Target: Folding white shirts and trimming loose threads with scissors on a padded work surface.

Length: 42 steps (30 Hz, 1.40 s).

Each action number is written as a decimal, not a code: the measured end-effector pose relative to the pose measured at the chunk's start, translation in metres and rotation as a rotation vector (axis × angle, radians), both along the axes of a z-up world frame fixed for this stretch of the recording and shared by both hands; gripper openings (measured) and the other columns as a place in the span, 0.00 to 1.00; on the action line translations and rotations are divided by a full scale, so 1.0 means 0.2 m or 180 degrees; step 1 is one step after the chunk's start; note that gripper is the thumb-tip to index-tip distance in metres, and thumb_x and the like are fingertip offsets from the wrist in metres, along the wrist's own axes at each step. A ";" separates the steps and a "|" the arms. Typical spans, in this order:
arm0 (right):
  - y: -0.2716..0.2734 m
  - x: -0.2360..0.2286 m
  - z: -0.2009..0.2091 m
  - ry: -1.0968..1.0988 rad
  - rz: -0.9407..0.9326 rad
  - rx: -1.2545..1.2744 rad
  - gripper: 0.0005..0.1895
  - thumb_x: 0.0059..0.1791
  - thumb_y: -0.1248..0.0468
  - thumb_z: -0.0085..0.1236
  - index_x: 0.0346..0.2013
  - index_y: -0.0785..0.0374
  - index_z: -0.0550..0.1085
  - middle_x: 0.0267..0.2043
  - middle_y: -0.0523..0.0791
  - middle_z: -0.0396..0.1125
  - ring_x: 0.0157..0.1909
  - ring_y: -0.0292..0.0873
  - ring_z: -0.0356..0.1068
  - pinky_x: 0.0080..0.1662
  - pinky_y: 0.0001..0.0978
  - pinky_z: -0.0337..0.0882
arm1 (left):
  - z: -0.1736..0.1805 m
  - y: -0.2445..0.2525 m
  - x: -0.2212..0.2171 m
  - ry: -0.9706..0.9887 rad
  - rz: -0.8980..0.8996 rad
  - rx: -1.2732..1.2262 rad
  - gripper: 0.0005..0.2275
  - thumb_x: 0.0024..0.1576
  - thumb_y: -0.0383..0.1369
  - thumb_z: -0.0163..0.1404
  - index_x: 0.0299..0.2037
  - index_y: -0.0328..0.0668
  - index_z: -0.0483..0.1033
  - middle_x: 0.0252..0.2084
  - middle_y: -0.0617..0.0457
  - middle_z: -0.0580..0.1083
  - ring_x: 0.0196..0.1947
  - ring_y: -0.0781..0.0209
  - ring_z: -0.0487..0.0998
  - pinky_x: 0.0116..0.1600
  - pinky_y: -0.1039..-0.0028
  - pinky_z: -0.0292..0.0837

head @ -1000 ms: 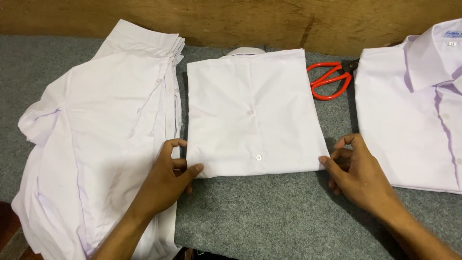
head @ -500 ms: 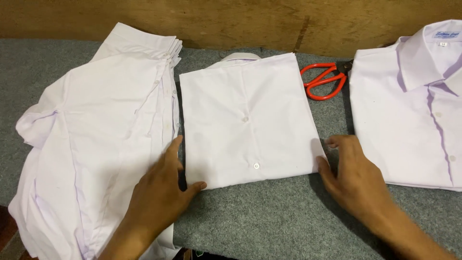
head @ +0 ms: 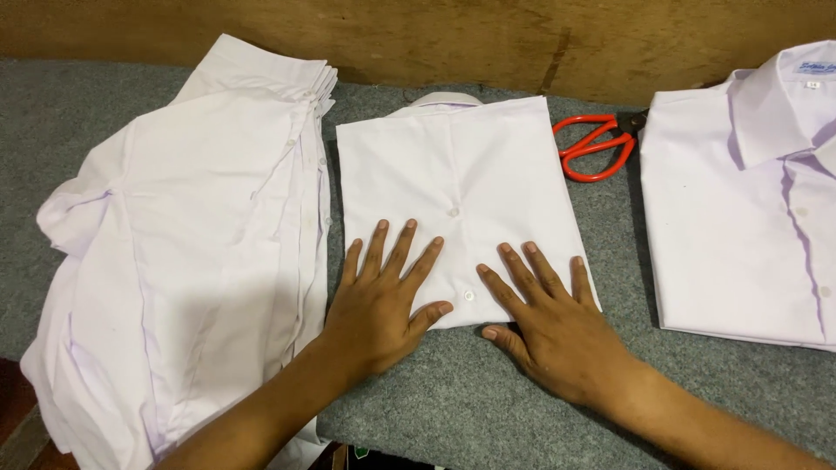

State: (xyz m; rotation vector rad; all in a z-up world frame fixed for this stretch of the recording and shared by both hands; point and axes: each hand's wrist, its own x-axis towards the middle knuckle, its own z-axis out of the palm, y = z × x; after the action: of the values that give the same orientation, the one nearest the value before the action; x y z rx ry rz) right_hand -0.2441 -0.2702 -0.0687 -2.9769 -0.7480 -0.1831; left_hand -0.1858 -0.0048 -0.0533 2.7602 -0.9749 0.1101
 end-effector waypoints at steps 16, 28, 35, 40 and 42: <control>-0.22 0.90 0.27 0.0348 -0.1883 0.1502 0.28 0.51 0.49 0.58 0.56 0.69 0.76 0.46 0.54 0.76 0.54 0.63 0.74 0.49 0.59 0.72 | 0.06 0.26 1.11 0.1067 0.2002 -0.1641 0.25 0.57 0.40 0.54 0.63 0.38 0.72 0.41 0.47 0.79 0.40 0.52 0.82 0.39 0.62 0.77; -0.33 1.06 0.07 -0.0072 -0.2006 0.2698 0.13 0.54 0.55 0.60 0.42 0.62 0.79 0.33 0.48 0.74 0.37 0.50 0.76 0.36 0.41 0.72 | 0.18 0.04 0.89 0.0349 0.1769 -0.2819 0.04 0.64 0.30 0.52 0.47 0.46 0.78 0.34 0.59 0.78 0.34 0.66 0.75 0.39 0.73 0.70; -0.24 1.00 0.03 -0.0288 -0.2152 0.1501 0.16 0.57 0.53 0.54 0.49 0.64 0.75 0.38 0.51 0.75 0.41 0.60 0.77 0.39 0.53 0.74 | 0.11 0.00 0.91 -0.0133 0.1767 -0.1954 0.09 0.66 0.32 0.51 0.52 0.37 0.74 0.43 0.41 0.77 0.49 0.43 0.79 0.55 0.53 0.71; -0.09 0.90 0.19 -0.2087 -0.1099 0.0614 0.23 0.55 0.57 0.57 0.60 0.69 0.67 0.50 0.54 0.63 0.43 0.57 0.62 0.40 0.49 0.64 | 0.20 -0.06 0.80 -0.0731 0.0964 -0.1591 0.17 0.64 0.32 0.50 0.62 0.39 0.65 0.59 0.42 0.70 0.54 0.34 0.70 0.54 0.47 0.68; 0.04 0.83 0.26 -0.1899 -0.0609 0.0880 0.22 0.55 0.60 0.57 0.60 0.69 0.68 0.57 0.56 0.63 0.51 0.60 0.63 0.48 0.52 0.65 | 0.27 -0.14 0.58 -0.0310 0.0891 -0.1022 0.22 0.65 0.35 0.46 0.67 0.38 0.59 0.65 0.39 0.65 0.62 0.31 0.63 0.60 0.43 0.61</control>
State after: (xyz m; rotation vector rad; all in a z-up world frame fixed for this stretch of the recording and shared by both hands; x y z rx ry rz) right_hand -0.0791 -0.2615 -0.0175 -2.7195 -0.4169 -1.1181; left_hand -0.0693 -0.0321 0.0011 2.5895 -0.5284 0.4102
